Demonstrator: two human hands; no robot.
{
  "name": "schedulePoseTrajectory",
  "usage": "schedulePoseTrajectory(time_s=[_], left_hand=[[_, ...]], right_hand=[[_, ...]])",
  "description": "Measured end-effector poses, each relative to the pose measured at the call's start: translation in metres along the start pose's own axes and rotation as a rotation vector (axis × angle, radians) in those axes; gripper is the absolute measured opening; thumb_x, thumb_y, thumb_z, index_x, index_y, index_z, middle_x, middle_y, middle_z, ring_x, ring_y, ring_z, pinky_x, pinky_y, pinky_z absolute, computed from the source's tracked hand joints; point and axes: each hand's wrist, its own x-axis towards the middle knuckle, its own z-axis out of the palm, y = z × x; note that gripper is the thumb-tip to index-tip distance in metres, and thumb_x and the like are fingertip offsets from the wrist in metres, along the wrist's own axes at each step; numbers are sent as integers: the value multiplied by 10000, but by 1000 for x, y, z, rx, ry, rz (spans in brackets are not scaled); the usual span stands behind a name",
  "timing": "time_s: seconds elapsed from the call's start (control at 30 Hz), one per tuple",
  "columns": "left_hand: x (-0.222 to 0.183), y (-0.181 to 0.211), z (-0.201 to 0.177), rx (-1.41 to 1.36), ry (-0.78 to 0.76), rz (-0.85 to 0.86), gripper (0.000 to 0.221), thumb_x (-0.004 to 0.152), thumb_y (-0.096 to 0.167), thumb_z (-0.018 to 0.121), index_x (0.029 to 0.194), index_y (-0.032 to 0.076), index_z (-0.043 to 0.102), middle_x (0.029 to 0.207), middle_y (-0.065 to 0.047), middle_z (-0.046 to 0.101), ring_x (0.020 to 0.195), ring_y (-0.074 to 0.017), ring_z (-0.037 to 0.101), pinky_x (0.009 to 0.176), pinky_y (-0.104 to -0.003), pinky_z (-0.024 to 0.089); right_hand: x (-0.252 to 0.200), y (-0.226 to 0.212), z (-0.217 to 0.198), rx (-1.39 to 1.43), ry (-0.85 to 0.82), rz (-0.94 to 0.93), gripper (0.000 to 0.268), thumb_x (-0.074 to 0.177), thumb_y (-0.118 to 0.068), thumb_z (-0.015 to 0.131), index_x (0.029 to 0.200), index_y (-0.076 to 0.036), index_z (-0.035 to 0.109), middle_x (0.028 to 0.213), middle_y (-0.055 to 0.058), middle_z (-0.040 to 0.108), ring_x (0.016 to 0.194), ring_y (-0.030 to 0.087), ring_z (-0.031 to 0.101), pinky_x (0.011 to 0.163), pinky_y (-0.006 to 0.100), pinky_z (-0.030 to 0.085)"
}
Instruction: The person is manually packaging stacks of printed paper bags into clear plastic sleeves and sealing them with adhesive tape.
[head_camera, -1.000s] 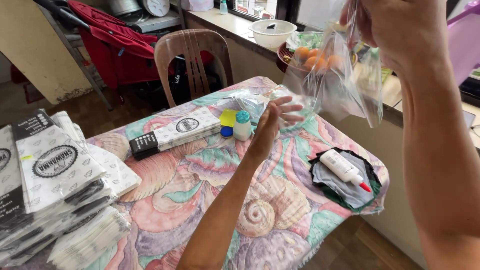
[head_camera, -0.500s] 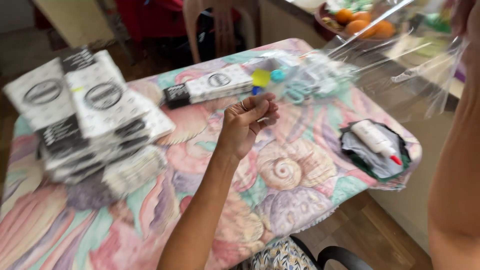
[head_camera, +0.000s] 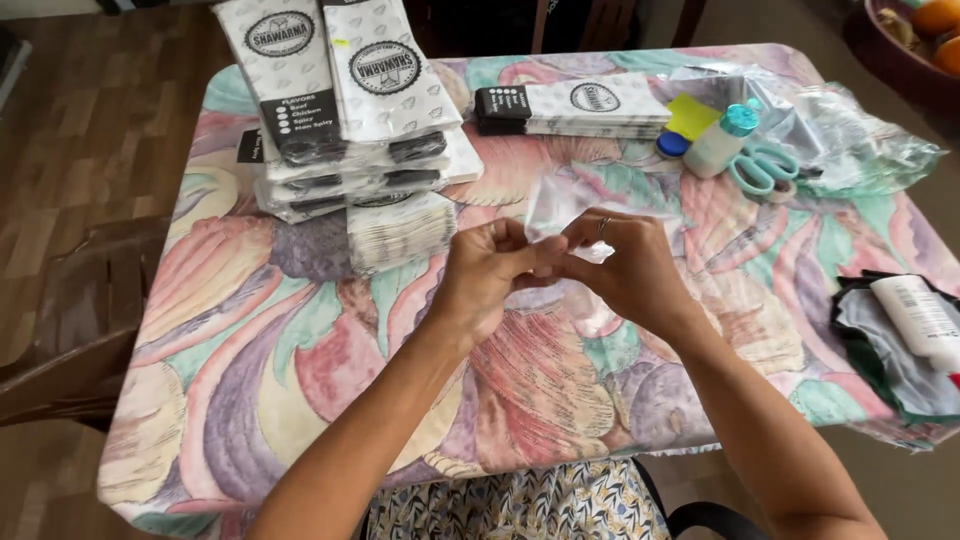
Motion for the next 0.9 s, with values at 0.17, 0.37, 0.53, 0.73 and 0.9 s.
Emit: schedulePoseTrajectory(time_s=[0.17, 0.37, 0.53, 0.73, 0.9], left_hand=[[-26, 21, -47, 248, 133, 42, 205, 733, -67, 826, 814, 8, 653, 677, -85, 629, 527, -149, 645, 469, -295, 587], [-53, 42, -96, 662, 199, 279, 221, 747, -138, 691, 718, 61, 600, 525, 6, 481, 445, -65, 460, 413, -189, 354], [-49, 36, -103, 1178, 67, 462, 253, 831, -100, 670, 868, 121, 786, 931, -52, 618, 647, -174, 592, 601, -282, 538], [-48, 45, -119, 1268, 64, 514, 249, 854, 148, 816, 1084, 56, 790, 949, -11, 586, 539, -106, 484, 666, -296, 503], [-55, 55, -122, 1367, 105, 263, 152, 862, 207, 802, 984, 117, 809, 945, -1, 624, 852, -211, 685, 764, -377, 549]], right_hand=[[6, 4, -15, 316, -169, 296, 56, 882, -11, 807, 933, -2, 787, 898, 166, 764, 813, 227, 711, 874, 393, 569], [6, 45, -17, 130, -518, 481, 113, 765, -109, 883, 834, -66, 805, 732, 100, 763, 701, 212, 725, 670, 335, 543], [108, 121, -3, -32, -510, 196, 194, 893, -97, 776, 1083, -63, 761, 893, 131, 752, 758, 210, 692, 736, 346, 587], [228, 213, 49, -432, -601, 227, 552, 1027, -140, 555, 1563, -207, 440, 1588, 118, 395, 1435, 372, 398, 1155, 515, 307], [262, 200, 63, -596, -967, 522, 681, 1015, -139, 585, 1599, -403, 352, 1689, 5, 315, 1510, 313, 356, 1188, 513, 332]])
